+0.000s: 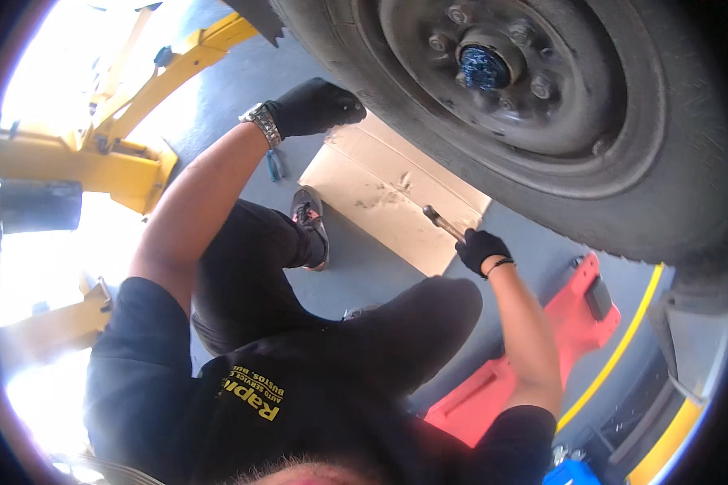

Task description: The person uses a hammer and a metal tool to strike and pry out the valve stem from a truck tire. They repeatedly hit the tool and then pull the stem out by hand.

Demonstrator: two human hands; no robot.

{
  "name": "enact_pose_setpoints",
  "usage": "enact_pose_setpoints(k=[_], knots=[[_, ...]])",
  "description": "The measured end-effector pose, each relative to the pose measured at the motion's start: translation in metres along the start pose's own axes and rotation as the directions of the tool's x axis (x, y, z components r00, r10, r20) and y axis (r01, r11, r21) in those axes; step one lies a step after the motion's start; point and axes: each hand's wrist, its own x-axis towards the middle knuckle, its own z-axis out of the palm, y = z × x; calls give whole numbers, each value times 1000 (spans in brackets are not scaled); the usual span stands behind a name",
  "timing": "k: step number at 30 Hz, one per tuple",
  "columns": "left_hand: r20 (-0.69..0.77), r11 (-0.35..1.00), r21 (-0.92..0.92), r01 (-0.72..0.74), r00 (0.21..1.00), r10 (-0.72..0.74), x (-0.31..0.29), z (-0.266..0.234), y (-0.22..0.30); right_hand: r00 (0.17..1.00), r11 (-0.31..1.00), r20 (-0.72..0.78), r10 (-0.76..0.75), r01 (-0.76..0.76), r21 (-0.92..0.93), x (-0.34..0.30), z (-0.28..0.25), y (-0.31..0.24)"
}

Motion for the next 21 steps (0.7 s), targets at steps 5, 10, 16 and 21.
enact_pose_setpoints(k=[5,10,16,21], knots=[[629,440,-531,724,685,-368,-32,19,-7,1000,995,2,31,-31,96,99,89,15],[716,-237,-668,705,521,-465,-68,113,-2,989,939,108,98,-128,319,146,148,21],[739,-370,-640,673,407,-537,-126,239,-4,980,933,92,178,-198,299,146,170,8],[803,-185,-477,859,340,-489,-147,283,-5,951,846,79,300,-304,437,157,207,5]])
